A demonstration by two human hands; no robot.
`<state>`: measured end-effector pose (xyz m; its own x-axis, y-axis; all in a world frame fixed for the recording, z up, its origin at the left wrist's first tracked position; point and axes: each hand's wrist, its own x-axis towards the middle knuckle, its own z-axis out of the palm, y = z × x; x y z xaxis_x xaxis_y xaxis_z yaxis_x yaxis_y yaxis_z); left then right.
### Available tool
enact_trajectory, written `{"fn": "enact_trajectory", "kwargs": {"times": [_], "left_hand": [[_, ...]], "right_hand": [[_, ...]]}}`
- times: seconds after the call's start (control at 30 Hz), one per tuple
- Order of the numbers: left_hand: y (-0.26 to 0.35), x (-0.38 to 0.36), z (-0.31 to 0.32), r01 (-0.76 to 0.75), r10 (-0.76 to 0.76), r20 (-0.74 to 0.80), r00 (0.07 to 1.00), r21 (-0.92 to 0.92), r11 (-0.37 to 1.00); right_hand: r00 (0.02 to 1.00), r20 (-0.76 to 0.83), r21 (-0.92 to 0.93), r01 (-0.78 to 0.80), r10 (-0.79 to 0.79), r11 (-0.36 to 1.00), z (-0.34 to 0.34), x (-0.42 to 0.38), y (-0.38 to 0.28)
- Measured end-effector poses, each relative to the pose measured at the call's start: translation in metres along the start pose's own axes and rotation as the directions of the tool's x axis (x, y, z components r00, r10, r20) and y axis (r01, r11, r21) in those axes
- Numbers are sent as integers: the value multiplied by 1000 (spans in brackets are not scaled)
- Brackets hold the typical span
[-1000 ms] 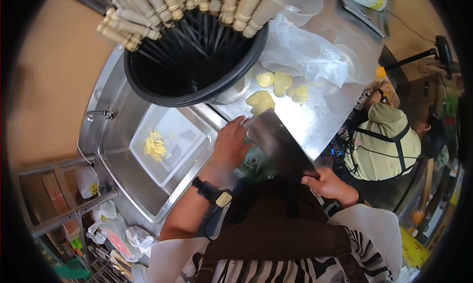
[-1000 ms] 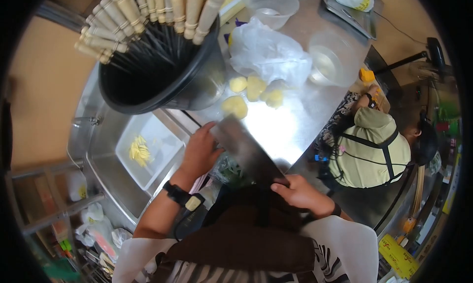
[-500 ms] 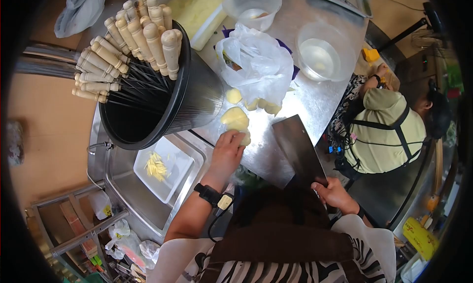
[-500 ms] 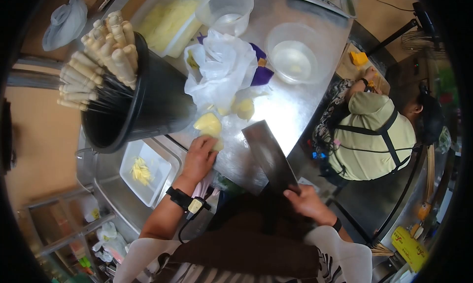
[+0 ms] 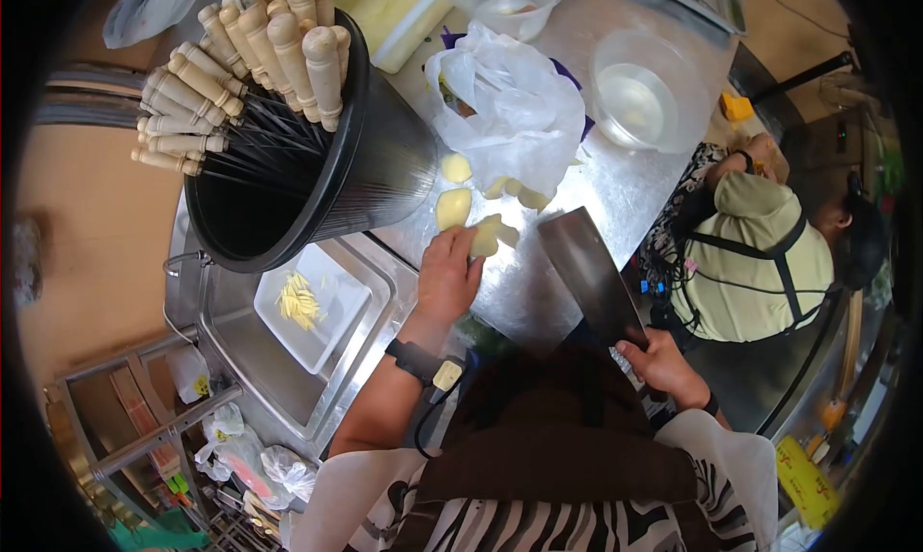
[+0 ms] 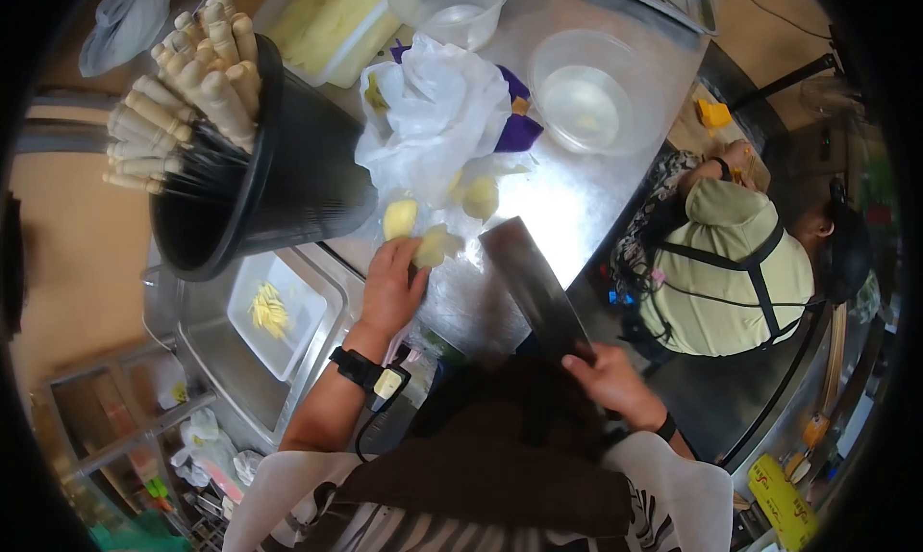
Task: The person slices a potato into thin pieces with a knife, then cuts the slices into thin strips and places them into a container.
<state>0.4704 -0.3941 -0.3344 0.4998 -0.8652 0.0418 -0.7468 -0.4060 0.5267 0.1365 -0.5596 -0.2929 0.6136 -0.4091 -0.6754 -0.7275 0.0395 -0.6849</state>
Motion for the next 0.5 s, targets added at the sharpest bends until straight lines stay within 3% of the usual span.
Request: {"fn": "enact_trajectory", "kwargs": {"times": [0.13, 0.2, 0.33, 0.4, 0.5], "left_hand": [[8, 1, 2, -15, 14, -72, 997, -12, 1000], [13, 0, 0, -34, 38, -129, 991, 33, 999], [13, -2, 6, -81, 88, -126, 988, 54, 995], [19, 0, 8, -121, 123, -147, 981, 20, 992], [20, 2, 16, -129, 129, -168, 977, 12, 992]], "right_hand": [[1000, -2, -1, 9, -9, 1000, 1, 1, -17], [939, -110, -222, 298, -327, 929, 4, 7, -22], [940, -131, -305, 265, -316, 915, 8, 24, -54], [909, -164, -471, 269, -383, 840, 12, 35, -64], [906, -156, -565, 244, -392, 788, 17, 42, -81]]}}
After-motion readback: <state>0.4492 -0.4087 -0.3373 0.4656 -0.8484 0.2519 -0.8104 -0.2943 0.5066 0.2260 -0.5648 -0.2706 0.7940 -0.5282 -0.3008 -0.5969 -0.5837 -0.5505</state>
